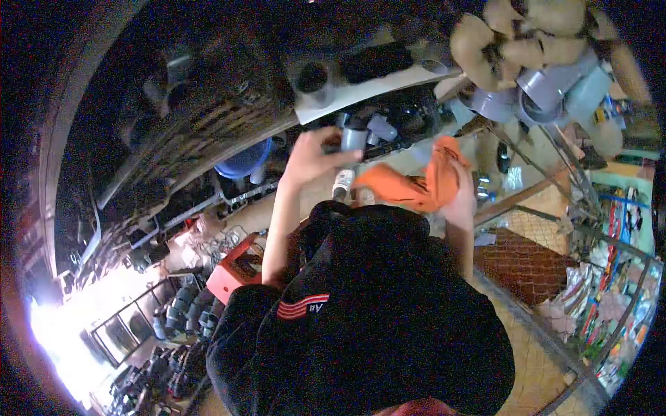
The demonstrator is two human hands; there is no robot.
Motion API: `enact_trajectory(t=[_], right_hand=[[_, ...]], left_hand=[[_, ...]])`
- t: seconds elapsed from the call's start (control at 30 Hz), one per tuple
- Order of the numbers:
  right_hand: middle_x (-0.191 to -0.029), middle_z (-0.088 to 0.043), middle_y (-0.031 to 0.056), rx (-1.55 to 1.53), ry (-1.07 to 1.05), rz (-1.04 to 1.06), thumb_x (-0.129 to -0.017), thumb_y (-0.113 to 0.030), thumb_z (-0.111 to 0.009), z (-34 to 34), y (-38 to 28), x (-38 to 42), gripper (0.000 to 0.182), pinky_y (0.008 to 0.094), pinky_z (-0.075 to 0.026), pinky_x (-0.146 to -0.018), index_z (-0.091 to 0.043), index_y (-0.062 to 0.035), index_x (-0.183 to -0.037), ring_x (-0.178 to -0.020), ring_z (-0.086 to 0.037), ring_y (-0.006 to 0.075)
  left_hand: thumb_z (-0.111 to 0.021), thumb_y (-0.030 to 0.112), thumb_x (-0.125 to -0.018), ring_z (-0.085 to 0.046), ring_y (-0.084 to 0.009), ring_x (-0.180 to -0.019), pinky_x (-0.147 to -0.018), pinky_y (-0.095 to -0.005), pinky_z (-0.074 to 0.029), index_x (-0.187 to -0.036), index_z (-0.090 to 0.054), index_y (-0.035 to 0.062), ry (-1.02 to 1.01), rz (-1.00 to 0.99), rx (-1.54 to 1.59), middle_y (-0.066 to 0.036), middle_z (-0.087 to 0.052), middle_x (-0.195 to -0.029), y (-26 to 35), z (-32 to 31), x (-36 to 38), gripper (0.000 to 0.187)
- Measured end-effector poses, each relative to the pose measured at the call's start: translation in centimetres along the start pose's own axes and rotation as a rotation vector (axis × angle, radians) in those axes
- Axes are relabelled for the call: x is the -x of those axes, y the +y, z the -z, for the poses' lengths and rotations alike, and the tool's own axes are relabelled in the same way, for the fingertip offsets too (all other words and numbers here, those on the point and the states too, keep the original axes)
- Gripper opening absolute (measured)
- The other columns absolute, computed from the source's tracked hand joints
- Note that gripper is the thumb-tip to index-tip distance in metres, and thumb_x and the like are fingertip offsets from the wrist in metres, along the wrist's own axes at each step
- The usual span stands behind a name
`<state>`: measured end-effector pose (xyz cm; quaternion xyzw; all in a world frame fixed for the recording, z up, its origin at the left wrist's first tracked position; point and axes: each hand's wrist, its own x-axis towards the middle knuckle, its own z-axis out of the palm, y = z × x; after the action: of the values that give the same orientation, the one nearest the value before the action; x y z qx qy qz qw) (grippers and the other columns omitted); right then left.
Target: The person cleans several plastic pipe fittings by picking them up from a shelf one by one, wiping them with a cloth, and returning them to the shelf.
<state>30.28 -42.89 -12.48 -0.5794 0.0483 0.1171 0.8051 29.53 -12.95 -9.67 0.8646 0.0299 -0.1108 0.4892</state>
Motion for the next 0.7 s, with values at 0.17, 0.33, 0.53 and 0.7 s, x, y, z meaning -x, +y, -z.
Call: enact_trajectory(t=[0.17,0.33,0.53,0.7], right_hand=[[-0.104,-0.06,0.0063,-0.083,0.236,0.024,-0.091,-0.025,-0.047,5.8,0.1,2.9,0.035,0.0251,-0.049,-0.074,-0.054,-0.002,-0.118,-0.088,-0.058,0.0128],[-0.1,-0.063,0.0093,-0.335,0.581,0.007,-0.09,-0.02,-0.051,4.9,0.1,6.9,0.028,0.0277,-0.051,-0.076,-0.056,-0.0025,-0.111,-0.089,-0.062,0.0174],[-0.1,-0.063,0.0109,-0.286,0.594,-0.017,-0.087,-0.018,-0.055,9.6,5.8,8.2,0.03,0.0326,-0.052,-0.078,-0.056,-0.0001,-0.111,-0.089,-0.062,0.0241],[-0.103,-0.062,0.012,-0.298,0.665,0.012,-0.087,-0.02,-0.054,10.4,6.3,8.6,0.033,0.0345,-0.052,-0.079,-0.054,-0.0011,-0.114,-0.09,-0.063,0.0245]], left_hand=[[-0.077,0.048,-0.06,-0.052,-0.0323,-0.114,-0.098,-0.0395,-0.04,-0.121,-0.056,0.007,0.208,-0.032,-0.576,-0.02,-0.055,-0.121,-4.4,-2.8,-6.8,0.077],[-0.079,0.042,-0.057,-0.035,-0.0365,-0.13,-0.109,-0.0431,-0.027,-0.134,-0.042,0.007,0.026,-0.051,-0.661,-0.022,-0.041,-0.137,-3.1,-5.2,-12.0,0.092],[-0.061,0.04,-0.071,-0.044,-0.0346,-0.124,-0.105,-0.0444,-0.034,-0.127,-0.051,0.0049,-0.239,-0.029,-0.579,-0.024,-0.045,-0.134,-1.0,-12.9,-19.8,0.066],[-0.063,0.035,-0.07,-0.051,-0.0298,-0.109,-0.093,-0.0423,-0.041,-0.115,-0.059,0.006,-0.414,-0.058,-0.635,-0.019,-0.053,-0.119,-5.8,-18.4,-25.1,0.054]])
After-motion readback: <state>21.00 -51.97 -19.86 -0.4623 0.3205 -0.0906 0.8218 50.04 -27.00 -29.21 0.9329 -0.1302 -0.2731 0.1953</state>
